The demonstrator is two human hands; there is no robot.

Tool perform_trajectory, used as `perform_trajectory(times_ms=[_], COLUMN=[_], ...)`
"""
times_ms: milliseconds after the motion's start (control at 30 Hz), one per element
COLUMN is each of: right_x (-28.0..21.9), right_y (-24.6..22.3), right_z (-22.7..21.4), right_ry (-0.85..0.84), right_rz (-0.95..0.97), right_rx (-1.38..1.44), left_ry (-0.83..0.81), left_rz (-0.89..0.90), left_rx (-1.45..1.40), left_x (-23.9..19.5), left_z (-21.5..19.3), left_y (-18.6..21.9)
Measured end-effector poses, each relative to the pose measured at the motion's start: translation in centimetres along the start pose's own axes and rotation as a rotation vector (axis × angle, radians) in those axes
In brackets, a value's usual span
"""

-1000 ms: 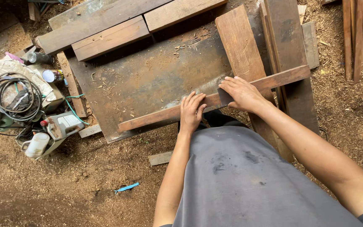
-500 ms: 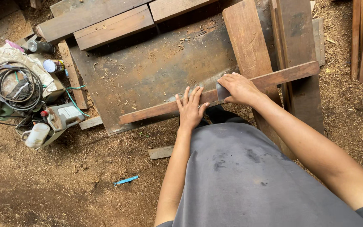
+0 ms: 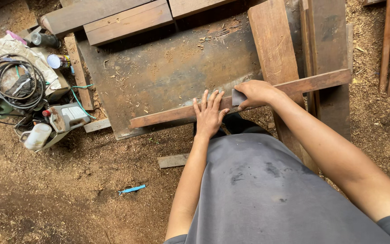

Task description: The person sands a long wooden plank on a metal workbench using a sanding block. They move the block back and forth along the length of the wood, then flip the plank to sand the other side. The person continues to sand the wood, focusing on different sections to smooth the surface.

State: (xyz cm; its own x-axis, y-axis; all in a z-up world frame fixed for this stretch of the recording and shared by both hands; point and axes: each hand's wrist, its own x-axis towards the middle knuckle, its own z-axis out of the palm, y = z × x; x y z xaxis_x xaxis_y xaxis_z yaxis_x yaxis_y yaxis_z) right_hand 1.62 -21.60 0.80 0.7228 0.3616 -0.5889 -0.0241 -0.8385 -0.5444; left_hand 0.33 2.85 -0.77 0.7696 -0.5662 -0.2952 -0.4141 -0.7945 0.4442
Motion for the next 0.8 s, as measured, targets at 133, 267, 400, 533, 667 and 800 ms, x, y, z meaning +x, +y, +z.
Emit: perform_trajectory(times_ms=[133, 267, 400, 533, 667, 800], right_x=[1.4, 0.7, 0.3, 0.5, 1.1, 0.4], right_y=[-1.4, -0.3, 0.0, -0.4, -0.7, 0.0], right_z=[0.6, -0.1, -0.2, 0.0, 1.4, 1.2], right_ry=[-0.067, -0.085, -0.076, -0.079, 0.045, 0.043], right_rz=[-0.002, 0.023, 0.005, 0.020, -0.070, -0.068], right_rx=[-0.066, 0.019, 0.027, 0.029, -0.003, -0.011], left_ry=[0.030, 0.029, 0.049, 0.063, 0.045, 0.034], left_rz=[0.020, 0.006, 0.009, 0.014, 0.007, 0.004], left_rx=[0.004, -0.033, -0.031, -0.032, -0.023, -0.036], left_x=[-0.1, -0.1, -0.1, -0.1, 0.0, 0.0], left_z=[0.1, 0.0, 0.0, 0.2, 0.4, 0.3], left_y=[-0.1, 0.0, -0.1, 0.0, -0.2, -0.1])
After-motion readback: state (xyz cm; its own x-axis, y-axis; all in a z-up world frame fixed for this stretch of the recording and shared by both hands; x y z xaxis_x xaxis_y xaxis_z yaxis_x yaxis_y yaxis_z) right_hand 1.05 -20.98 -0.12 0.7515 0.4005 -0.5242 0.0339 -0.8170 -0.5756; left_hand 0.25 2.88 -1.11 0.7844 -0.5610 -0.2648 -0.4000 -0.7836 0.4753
